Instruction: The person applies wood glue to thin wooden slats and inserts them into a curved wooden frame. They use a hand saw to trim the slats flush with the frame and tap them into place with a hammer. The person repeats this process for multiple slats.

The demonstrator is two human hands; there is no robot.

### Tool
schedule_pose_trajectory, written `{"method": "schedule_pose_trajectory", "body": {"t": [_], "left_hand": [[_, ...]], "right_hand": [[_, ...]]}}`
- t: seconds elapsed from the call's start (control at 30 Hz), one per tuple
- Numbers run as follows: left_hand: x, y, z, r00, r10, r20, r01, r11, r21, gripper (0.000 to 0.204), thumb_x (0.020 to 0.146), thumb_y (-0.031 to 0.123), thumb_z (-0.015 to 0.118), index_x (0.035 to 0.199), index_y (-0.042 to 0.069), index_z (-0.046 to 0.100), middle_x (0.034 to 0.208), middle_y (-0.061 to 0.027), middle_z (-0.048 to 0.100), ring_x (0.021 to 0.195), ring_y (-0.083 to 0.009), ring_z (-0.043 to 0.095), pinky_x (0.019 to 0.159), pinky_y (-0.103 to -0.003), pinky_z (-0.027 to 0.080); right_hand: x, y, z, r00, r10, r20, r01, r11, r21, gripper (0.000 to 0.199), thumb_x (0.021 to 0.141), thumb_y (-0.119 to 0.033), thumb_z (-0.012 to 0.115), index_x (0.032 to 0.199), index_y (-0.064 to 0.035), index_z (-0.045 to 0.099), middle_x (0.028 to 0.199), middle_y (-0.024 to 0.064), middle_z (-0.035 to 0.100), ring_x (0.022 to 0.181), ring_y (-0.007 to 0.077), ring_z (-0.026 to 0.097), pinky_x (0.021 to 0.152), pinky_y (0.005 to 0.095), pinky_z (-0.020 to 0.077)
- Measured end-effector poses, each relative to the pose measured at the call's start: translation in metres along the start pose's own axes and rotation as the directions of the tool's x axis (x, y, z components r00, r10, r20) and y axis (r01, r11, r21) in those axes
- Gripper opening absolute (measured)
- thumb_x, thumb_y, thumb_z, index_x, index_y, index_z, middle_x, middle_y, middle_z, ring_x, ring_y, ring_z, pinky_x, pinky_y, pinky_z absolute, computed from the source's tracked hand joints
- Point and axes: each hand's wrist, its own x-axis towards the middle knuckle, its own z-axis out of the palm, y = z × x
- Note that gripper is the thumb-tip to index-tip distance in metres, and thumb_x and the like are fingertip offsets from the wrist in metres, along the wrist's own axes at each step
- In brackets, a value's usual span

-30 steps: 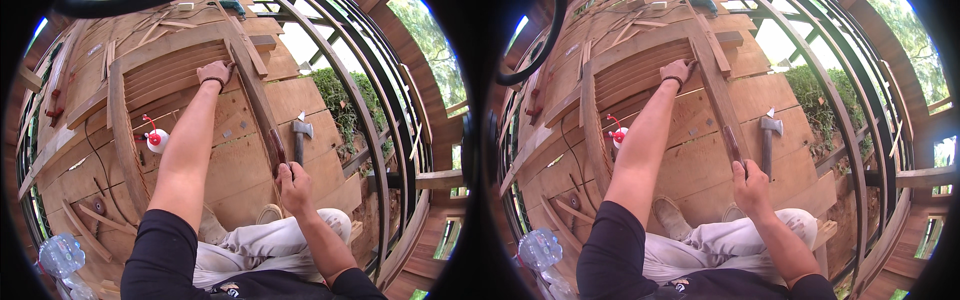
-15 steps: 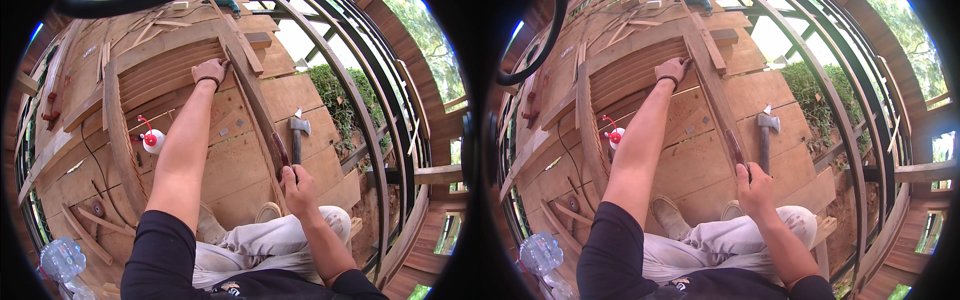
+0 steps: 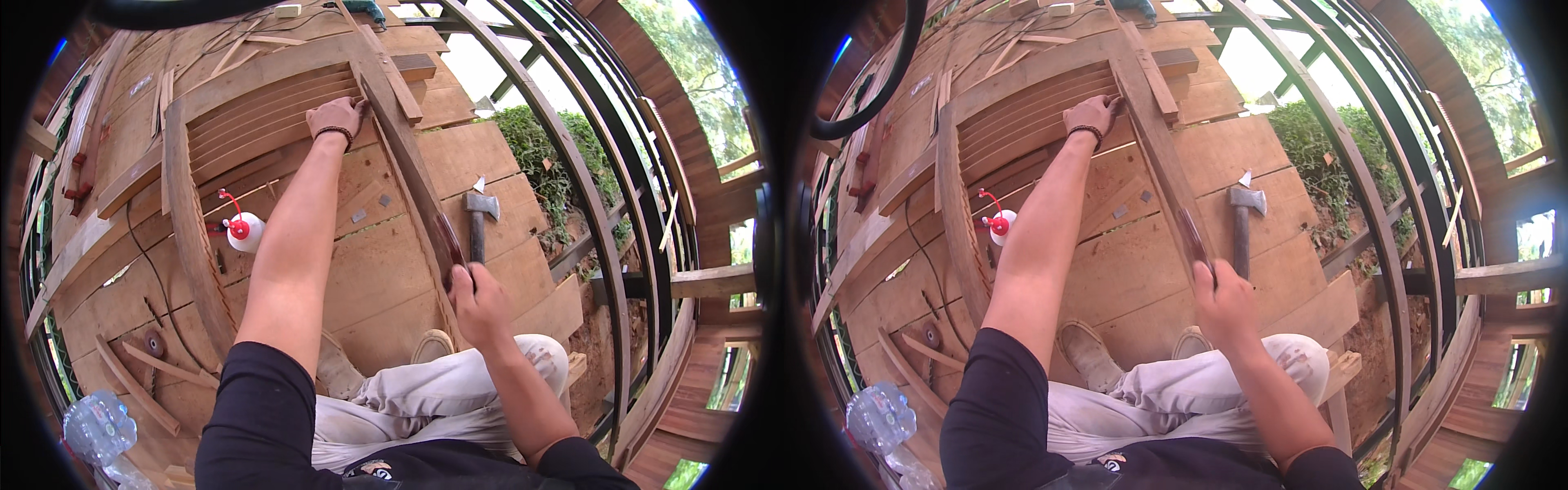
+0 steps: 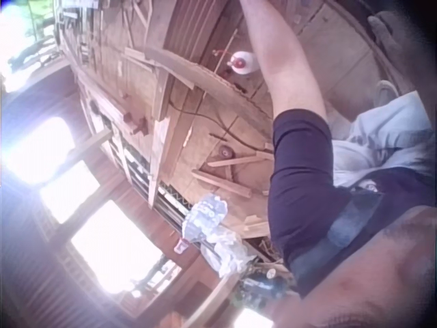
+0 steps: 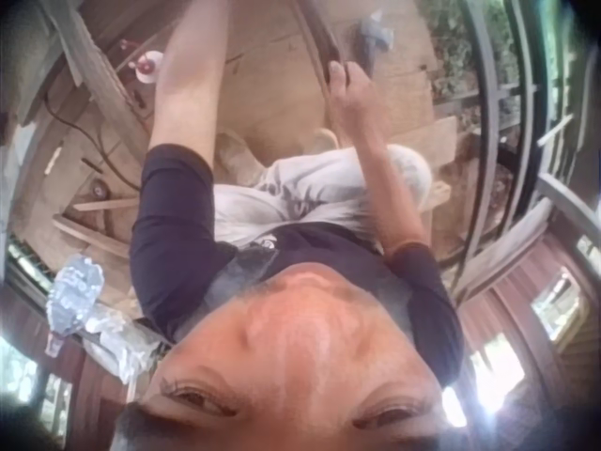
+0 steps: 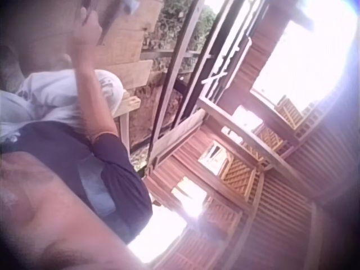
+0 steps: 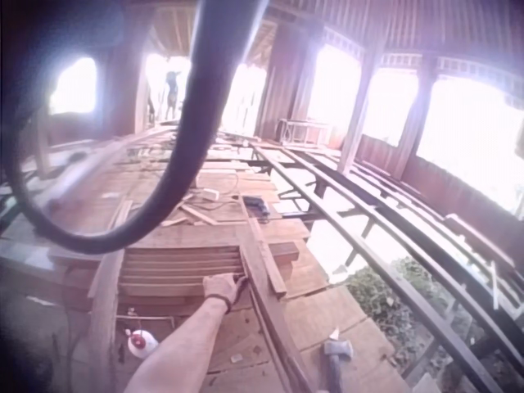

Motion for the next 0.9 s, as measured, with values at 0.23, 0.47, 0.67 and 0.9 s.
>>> {"method": "schedule_pose_trajectory", "body": {"t": [0.23, 0.47, 0.67, 0.9], "left_hand": [[0.0, 0.007, 0.001, 1.0, 0.012, 0.006, -0.012, 0.999, -0.032, 0.052, 0.102, 0.062, 0.044, 0.121, 0.025, 0.074, 0.121, -0.0059, 0.074, 0.117, -0.0253, 0.067, 0.103, -0.048, 0.04], [0.006, -0.003, 0.004, 0.998, 0.048, 0.035, -0.048, 0.999, 0.004, 0.058, 0.102, 0.066, 0.039, 0.127, 0.025, 0.071, 0.123, -0.0069, 0.074, 0.119, -0.0284, 0.067, 0.101, -0.052, 0.042], [0.004, 0.012, -0.006, 0.993, 0.015, 0.118, -0.007, 0.997, -0.071, 0.041, 0.101, 0.052, 0.052, 0.121, 0.025, 0.074, 0.127, -0.007, 0.072, 0.122, -0.0254, 0.065, 0.105, -0.049, 0.039], [0.01, -0.011, -0.003, 0.993, 0.064, 0.101, -0.057, 0.996, -0.073, 0.04, 0.1, 0.05, 0.055, 0.123, 0.023, 0.072, 0.127, -0.0087, 0.072, 0.123, -0.0262, 0.065, 0.105, -0.05, 0.038]], "right_hand": [[0.028, 0.007, 0.016, 0.995, -0.075, -0.058, 0.07, 0.994, -0.082, 0.038, 0.106, -0.03, 0.053, 0.082, -0.0013, 0.061, 0.066, 0.0116, 0.064, 0.062, 0.027, 0.063, 0.061, 0.0407, 0.0485], [0.026, 0.006, 0.016, 0.99, -0.123, -0.063, 0.119, 0.991, -0.063, 0.039, 0.107, -0.029, 0.053, 0.08, -0.0009, 0.059, 0.067, 0.0122, 0.064, 0.062, 0.0257, 0.064, 0.06, 0.0395, 0.0486], [0.025, 0.009, 0.013, 0.998, -0.037, -0.048, 0.035, 0.998, -0.049, 0.039, 0.105, -0.031, 0.054, 0.084, 0.0011, 0.058, 0.072, 0.0213, 0.063, 0.07, 0.0406, 0.062, 0.065, 0.0472, 0.0473], [0.012, 0.012, 0.013, 0.995, -0.097, -0.029, 0.096, 0.995, -0.034, 0.037, 0.106, -0.027, 0.053, 0.083, 0.0001, 0.061, 0.065, 0.0089, 0.063, 0.062, 0.0229, 0.063, 0.061, 0.0382, 0.0489]]}}
